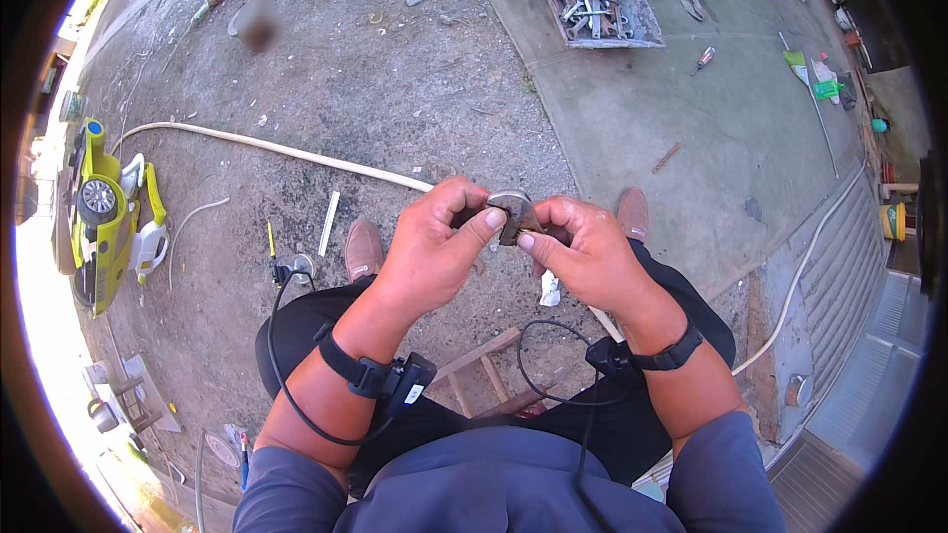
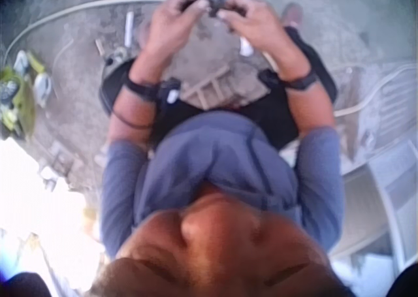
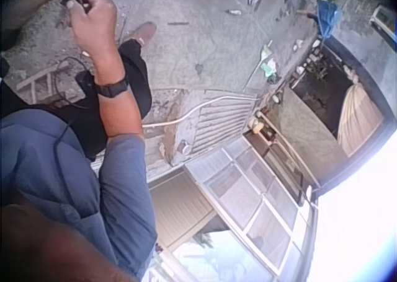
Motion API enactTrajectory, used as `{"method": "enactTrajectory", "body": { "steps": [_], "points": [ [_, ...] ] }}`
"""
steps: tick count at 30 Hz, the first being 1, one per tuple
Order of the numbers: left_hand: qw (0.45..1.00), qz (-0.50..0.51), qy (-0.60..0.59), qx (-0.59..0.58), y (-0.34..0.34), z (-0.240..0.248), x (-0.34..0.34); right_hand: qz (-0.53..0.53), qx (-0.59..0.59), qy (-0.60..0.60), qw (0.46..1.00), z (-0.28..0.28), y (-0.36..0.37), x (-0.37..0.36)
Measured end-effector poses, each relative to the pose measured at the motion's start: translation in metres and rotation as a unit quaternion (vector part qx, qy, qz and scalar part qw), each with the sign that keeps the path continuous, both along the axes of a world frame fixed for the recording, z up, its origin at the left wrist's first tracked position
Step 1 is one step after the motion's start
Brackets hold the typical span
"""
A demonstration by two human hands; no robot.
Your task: The person cleans a rusty adjustable wrench by scraping debris from its surface with a small metal component and wiping it with their fingers.
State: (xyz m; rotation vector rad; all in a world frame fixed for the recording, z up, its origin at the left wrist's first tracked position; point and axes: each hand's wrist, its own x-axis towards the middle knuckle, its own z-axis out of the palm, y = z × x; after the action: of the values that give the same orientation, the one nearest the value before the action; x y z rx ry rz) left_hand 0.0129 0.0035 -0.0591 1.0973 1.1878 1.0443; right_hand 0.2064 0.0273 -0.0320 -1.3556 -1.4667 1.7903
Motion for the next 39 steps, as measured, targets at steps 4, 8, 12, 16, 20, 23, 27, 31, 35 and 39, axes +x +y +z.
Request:
{"method": "enactTrajectory", "body": {
  "steps": [4, 8, 12, 16, 20, 23, 27, 31, 35, 39],
  "points": [
    [1.0, -0.011, 0.027, 0.005, -0.001, -0.001, -0.002, -0.003, -0.011, -0.006, 1.0, 0.002, 0.002, -0.001],
    [1.0, -0.005, 0.018, -0.004, 0.0, 0.001, 0.0, -0.012, -0.011, -0.007, 1.0, 0.004, 0.0, -0.001],
    [1.0, 0.002, 0.01, -0.003, 0.0, 0.002, 0.0, -0.011, -0.001, 0.0, 1.0, 0.001, 0.0, -0.001],
    [0.999, -0.021, 0.028, -0.01, -0.001, 0.002, -0.002, -0.01, -0.005, -0.006, 1.0, -0.001, 0.001, 0.0],
    [0.999, -0.022, 0.036, -0.021, -0.001, 0.01, -0.001, -0.009, -0.011, -0.011, 1.0, -0.001, 0.0, 0.0],
    [0.999, -0.017, 0.026, -0.027, 0.0, 0.011, 0.0, -0.011, -0.007, 0.001, 1.0, -0.002, 0.0, 0.0],
    [0.999, -0.02, 0.035, -0.016, -0.001, 0.006, -0.001, 0.001, 0.018, -0.014, 1.0, -0.002, 0.001, 0.0],
    [0.999, -0.024, 0.037, -0.012, 0.0, 0.01, -0.001, 0.001, 0.05, -0.039, 0.998, -0.009, 0.001, 0.002],
    [0.999, -0.022, 0.021, -0.008, -0.001, 0.009, 0.0, 0.008, 0.078, -0.043, 0.996, -0.011, 0.001, 0.004],
    [1.0, -0.012, -0.001, -0.013, -0.001, 0.008, 0.0, 0.004, 0.059, -0.028, 0.998, -0.008, 0.002, 0.003]
  ]
}}
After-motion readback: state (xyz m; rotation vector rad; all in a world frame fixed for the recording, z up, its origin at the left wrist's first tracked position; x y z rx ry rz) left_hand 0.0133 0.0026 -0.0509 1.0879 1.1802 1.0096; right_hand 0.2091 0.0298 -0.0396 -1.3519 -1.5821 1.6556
